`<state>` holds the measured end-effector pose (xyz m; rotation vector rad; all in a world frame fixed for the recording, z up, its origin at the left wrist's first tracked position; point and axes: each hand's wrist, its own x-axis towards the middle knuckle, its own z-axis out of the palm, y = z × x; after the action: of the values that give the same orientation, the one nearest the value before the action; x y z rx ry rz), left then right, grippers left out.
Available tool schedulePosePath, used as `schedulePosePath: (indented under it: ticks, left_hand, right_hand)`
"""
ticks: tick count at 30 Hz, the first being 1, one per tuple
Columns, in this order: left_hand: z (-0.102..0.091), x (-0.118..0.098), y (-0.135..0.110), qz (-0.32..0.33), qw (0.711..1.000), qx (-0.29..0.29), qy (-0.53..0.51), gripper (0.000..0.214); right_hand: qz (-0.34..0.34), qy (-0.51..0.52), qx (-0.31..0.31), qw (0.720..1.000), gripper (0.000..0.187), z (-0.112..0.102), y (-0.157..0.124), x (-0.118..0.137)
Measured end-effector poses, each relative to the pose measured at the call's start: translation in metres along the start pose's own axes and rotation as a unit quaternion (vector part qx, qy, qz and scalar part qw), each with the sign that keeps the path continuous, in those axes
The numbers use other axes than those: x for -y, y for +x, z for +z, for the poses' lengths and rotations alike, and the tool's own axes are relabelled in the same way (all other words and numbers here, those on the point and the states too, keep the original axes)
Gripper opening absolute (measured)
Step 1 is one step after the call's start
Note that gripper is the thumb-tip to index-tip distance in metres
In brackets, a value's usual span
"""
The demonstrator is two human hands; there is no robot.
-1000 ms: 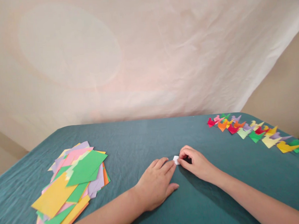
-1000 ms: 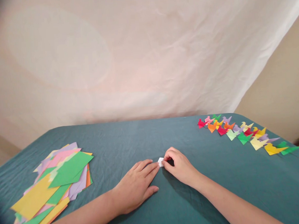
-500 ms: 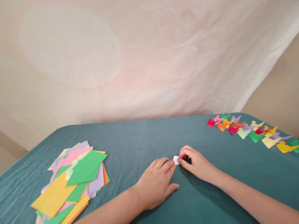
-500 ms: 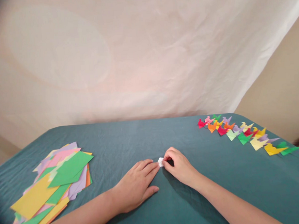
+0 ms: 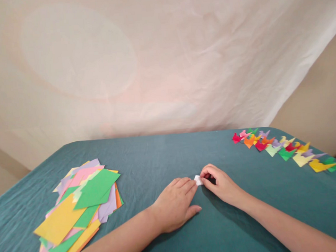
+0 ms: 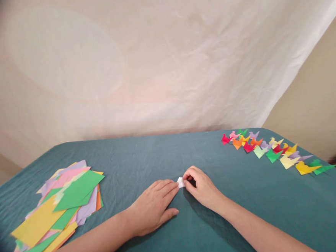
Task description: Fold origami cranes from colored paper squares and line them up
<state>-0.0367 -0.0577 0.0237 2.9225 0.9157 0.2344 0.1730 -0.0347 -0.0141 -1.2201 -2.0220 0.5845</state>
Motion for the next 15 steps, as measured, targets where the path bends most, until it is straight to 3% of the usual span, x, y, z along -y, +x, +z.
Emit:
schedulePosePath:
  ticks: [4,7,11,15]
  left_hand:
    - [0.0,0.0,0.0,0.004,1.0,-0.007,0.001,0.05]
    - [0.001,0.001,0.0,0.004,1.0,-0.01,0.003,0.051]
    - [0.002,0.001,0.0,0.005,1.0,-0.009,0.004,0.051]
    - [0.001,0.002,0.0,0.003,1.0,-0.005,0.002,0.051]
  right_hand:
    - [-0.042,-0.029,0.003,0.999,0.022,-0.005,-0.006,0.004]
    - [-0.096,-0.116,0.012,0.989,0.03,-0.007,-0.013,0.007]
    - [-0.162,-0.235,0.024,0.958,0.028,-0.008,-0.018,0.01]
    - [-0.186,-0.287,0.031,0.939,0.029,-0.009,-0.02,0.012]
